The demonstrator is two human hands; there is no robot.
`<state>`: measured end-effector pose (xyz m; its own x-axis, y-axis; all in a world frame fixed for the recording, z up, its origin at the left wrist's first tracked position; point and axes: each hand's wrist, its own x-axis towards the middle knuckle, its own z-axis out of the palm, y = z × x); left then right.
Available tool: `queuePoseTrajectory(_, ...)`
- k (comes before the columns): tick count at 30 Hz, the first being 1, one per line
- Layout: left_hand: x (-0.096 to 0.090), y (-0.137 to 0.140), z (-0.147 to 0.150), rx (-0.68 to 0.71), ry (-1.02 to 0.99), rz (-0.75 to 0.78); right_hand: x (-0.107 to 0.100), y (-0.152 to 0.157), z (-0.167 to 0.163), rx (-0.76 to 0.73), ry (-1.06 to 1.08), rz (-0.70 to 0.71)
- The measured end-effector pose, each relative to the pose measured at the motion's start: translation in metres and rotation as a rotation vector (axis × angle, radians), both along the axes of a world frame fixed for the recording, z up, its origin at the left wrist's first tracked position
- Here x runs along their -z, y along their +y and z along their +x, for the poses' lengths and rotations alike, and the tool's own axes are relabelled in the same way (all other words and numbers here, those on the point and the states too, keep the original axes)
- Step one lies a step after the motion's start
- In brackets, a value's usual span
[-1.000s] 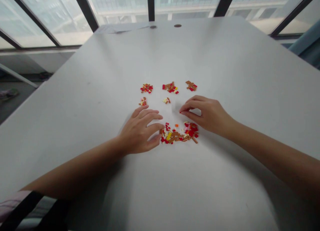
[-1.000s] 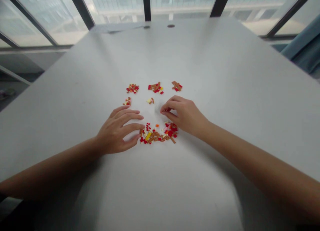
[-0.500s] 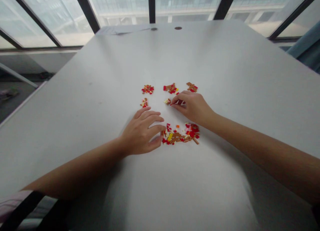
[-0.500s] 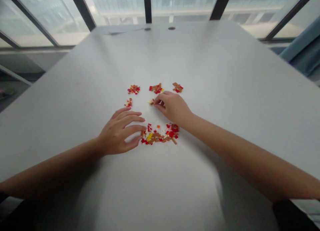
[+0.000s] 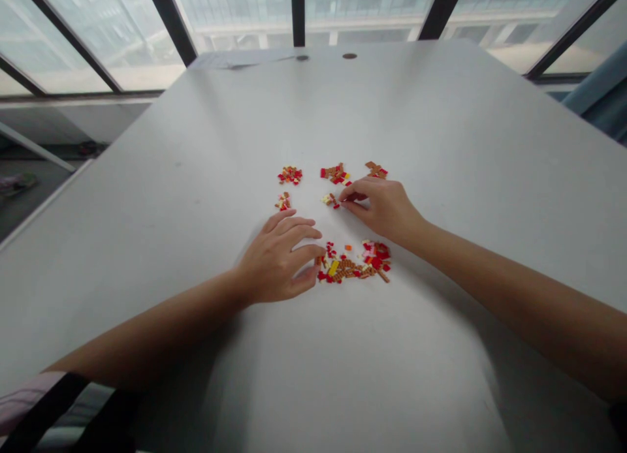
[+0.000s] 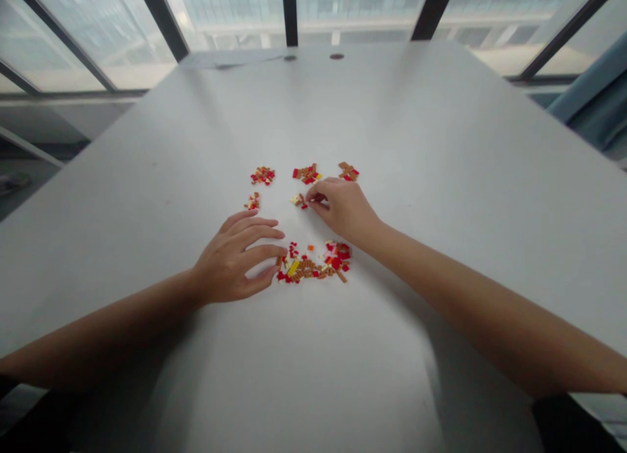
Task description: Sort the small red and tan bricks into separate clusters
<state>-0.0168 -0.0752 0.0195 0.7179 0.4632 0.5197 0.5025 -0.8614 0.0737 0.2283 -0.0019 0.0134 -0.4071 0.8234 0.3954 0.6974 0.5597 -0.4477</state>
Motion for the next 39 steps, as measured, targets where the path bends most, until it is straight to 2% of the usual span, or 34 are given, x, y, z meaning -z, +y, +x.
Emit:
queuePoseTrajectory(10, 0.001, 0.001, 0.000, 0.003, -0.003, -0.006, 0.000, -0.003, 0.001, 0.052, -0.041, -0.004)
queuePoseTrajectory(16, 0.001, 0.001, 0.000, 0.002, 0.011, -0.011, -0.002, -0.004, 0.001, 0.080, -0.104, -0.056)
queuePoseTrajectory(23, 0.003, 0.001, 0.003, 0.002, 0.009, -0.002, 0.002, 0.000, -0.001, 0.091, -0.177, 0.044)
queuePoseTrajectory(27, 0.003, 0.002, 0.003, 0.002, 0.002, 0.000, -0.004, -0.002, 0.002, 0.136, -0.169, 0.050)
queuePoseTrajectory(29, 0.004, 0.003, 0.002, 0.008, -0.001, -0.003, -0.011, -0.005, 0.007, 0.132, -0.152, 0.013)
queuePoseTrajectory(34, 0.010, 0.005, 0.002, 0.009, -0.004, 0.006, -0.033, -0.015, 0.031, -0.020, -0.214, -0.192)
queuePoseTrajectory(37, 0.012, 0.004, 0.004, 0.006, 0.000, 0.009, -0.037, -0.020, 0.041, -0.134, -0.266, -0.258)
queuePoseTrajectory(39, 0.012, 0.004, 0.005, 0.006, 0.004, 0.013, -0.036, -0.024, 0.041, -0.151, -0.310, -0.302)
